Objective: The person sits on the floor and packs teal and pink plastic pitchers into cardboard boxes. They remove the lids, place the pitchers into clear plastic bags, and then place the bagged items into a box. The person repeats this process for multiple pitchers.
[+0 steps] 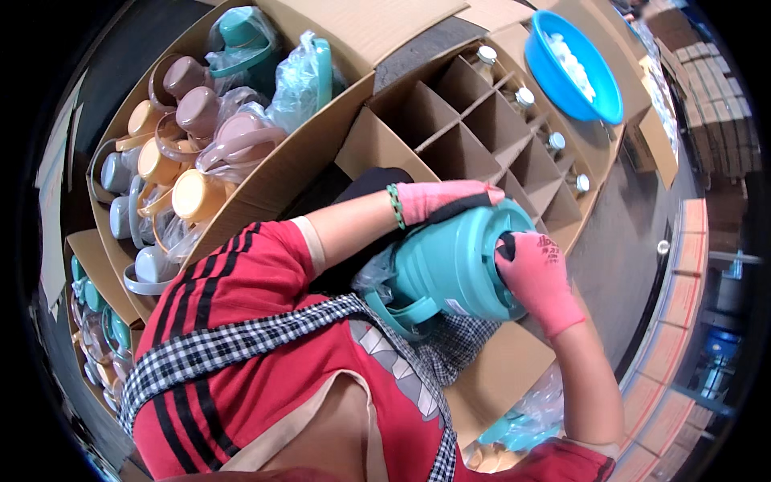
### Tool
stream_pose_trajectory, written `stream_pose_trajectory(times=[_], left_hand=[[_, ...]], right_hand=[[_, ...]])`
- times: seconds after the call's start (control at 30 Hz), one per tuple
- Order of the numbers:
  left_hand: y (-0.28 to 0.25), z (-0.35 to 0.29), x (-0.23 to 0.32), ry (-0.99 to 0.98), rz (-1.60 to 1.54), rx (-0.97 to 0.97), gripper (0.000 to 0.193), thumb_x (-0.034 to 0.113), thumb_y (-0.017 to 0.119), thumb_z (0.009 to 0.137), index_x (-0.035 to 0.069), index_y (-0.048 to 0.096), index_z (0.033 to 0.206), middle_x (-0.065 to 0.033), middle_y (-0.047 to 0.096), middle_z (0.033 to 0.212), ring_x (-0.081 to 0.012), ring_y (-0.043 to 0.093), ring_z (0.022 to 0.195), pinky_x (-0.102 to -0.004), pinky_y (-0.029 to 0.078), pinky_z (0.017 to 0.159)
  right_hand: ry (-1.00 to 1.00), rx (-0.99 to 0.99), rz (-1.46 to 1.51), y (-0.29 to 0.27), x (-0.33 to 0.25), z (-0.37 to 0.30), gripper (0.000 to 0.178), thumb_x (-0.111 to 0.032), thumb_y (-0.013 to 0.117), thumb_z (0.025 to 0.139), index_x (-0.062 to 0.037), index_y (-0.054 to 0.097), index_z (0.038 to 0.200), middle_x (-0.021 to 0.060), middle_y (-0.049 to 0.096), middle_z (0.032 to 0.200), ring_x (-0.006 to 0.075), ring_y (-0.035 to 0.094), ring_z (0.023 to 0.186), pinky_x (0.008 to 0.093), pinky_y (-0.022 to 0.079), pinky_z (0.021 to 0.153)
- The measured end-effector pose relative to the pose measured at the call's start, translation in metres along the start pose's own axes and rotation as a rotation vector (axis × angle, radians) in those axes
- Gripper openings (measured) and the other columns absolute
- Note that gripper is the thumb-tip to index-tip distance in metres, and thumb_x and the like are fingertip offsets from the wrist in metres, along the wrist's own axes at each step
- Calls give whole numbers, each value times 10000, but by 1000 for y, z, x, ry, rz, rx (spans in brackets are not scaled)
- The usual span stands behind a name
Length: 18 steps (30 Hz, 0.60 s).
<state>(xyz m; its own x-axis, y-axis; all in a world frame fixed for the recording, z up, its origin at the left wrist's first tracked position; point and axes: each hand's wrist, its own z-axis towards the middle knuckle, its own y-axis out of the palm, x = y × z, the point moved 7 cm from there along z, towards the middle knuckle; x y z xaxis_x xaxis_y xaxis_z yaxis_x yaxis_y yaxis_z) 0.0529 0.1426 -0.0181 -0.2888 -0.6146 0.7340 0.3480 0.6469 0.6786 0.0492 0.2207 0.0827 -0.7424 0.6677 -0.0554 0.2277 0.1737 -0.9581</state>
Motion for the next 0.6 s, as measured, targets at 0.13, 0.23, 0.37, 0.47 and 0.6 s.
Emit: stream_pose_trajectory(times=[0.13,0.23,0.37,0.47,0.6], left_hand=[[-14,1,10,200,341,-31,506,447,406,886,9,535,1104,-82,566,1054,-133,501,961,-278,397,862],[-15,-12,20,163,289,-28,548,462,414,878,26,480,1204,-97,528,1155,-152,468,1047,-278,350,930],[-24,-4,15,143,273,-66,547,445,471,861,22,472,1208,-92,527,1158,-154,467,1053,-276,347,934],[-25,-7,16,111,318,4,587,449,510,836,-3,463,1207,-107,519,1168,-164,473,1053,-279,349,936],[-33,-7,20,56,269,30,572,456,518,827,0,491,1171,-108,545,1111,-163,491,1015,-285,376,895]], right_hand=[[526,-407,815,7,21,12,207,-206,600,750,-8,551,714,132,571,670,309,556,625,378,453,610],[-262,-239,39,-24,-18,13,113,-132,595,712,-51,556,781,79,564,853,267,535,842,390,439,740],[-970,-149,-387,-21,-32,-7,185,-115,595,648,-83,561,826,66,538,917,251,480,982,451,404,858],[-874,-296,-353,-11,-29,4,138,-146,594,690,-70,567,802,91,548,852,287,513,885,432,429,810],[11,-348,-100,1,-14,34,261,-250,551,798,7,565,842,213,560,821,387,535,811,409,431,760]])
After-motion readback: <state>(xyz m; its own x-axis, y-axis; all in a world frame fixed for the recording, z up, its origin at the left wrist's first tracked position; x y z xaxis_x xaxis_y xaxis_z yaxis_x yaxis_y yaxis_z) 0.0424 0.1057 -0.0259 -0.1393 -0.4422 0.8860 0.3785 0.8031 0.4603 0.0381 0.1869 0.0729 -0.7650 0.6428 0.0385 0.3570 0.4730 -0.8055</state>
